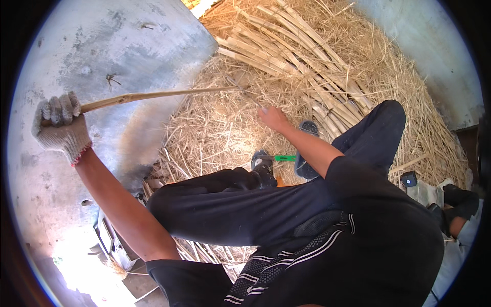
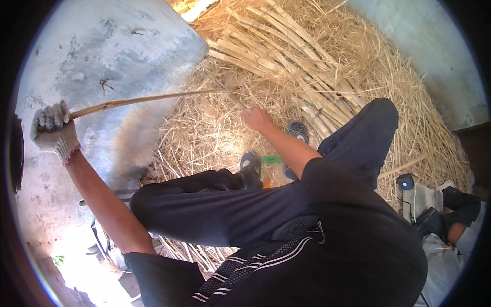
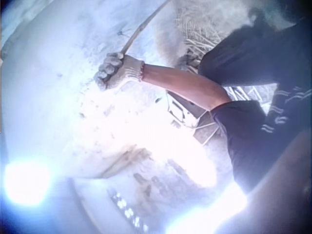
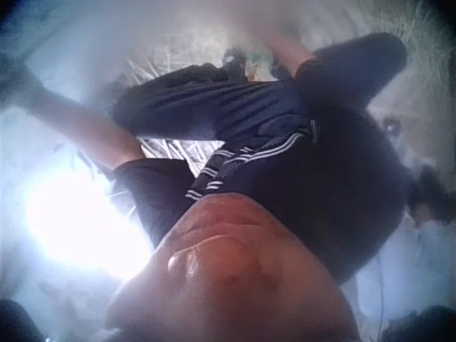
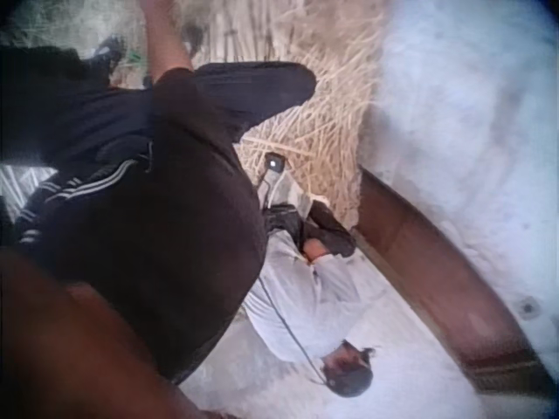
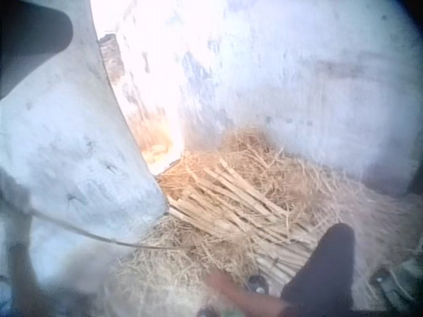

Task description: The person sits on a straw-covered floor and uses a knife to peel the outer layer off a long bamboo stick. They hold the stick with a gloved left hand and scrape the surface with the knife in their right hand, creating a pile of shavings.

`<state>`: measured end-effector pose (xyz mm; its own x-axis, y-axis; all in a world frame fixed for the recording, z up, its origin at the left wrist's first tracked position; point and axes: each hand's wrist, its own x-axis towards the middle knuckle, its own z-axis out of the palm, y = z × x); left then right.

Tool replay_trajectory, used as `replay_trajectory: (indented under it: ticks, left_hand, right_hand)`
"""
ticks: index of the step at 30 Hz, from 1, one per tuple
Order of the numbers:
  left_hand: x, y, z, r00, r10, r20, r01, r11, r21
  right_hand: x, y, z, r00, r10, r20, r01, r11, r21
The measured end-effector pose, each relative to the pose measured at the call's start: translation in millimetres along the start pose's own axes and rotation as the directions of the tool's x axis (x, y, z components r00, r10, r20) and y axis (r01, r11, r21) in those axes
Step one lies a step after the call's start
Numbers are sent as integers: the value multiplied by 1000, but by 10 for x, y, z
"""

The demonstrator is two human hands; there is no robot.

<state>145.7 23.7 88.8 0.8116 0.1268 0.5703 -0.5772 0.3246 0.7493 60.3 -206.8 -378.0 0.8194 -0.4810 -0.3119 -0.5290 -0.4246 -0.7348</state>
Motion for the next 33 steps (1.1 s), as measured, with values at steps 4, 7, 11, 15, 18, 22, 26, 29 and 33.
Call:
replay_trajectory:
  ticks: [4, 7, 11, 15, 18, 22, 26, 29, 33]
  left_hand:
    - [202, 0, -318, 975, -75, 211, 98, 990, -102]
    - [259, -52, -404, 975, -71, 210, 100, 986, -131]
    - [218, -69, -440, 986, -65, 154, 84, 990, -115]
    - [125, -38, -320, 983, -62, 173, 81, 991, -110]
    - [179, 12, -257, 972, -69, 225, 96, 989, -110]
    - [87, -40, -94, 988, -65, 139, 80, 992, -103]
    - [150, -1, -120, 970, -37, 240, 76, 985, -155]
    - [193, -22, -177, 966, -39, 255, 70, 991, -114]
    - [163, -84, 0, 991, -20, 132, 28, 998, -57]
  right_hand:
    - [44, -37, -36, 996, 15, 87, -16, 1000, 12]
    - [-65, -451, -266, 981, 20, 191, -42, 993, 113]
    - [-180, -555, -374, 969, -147, 201, 141, 989, 42]
    - [20, 41, -81, 998, 43, 52, -40, 998, -55]
    - [149, 167, -100, 995, 47, 89, -40, 997, -73]
    - [178, 212, 69, 989, 124, 84, -131, 988, 81]
    - [160, 198, 188, 907, 202, 371, -396, 709, 583]
    - [42, 12, 37, 937, 169, 304, -293, 854, 430]
    - [-63, -96, -84, 975, 37, 220, -92, 965, 246]
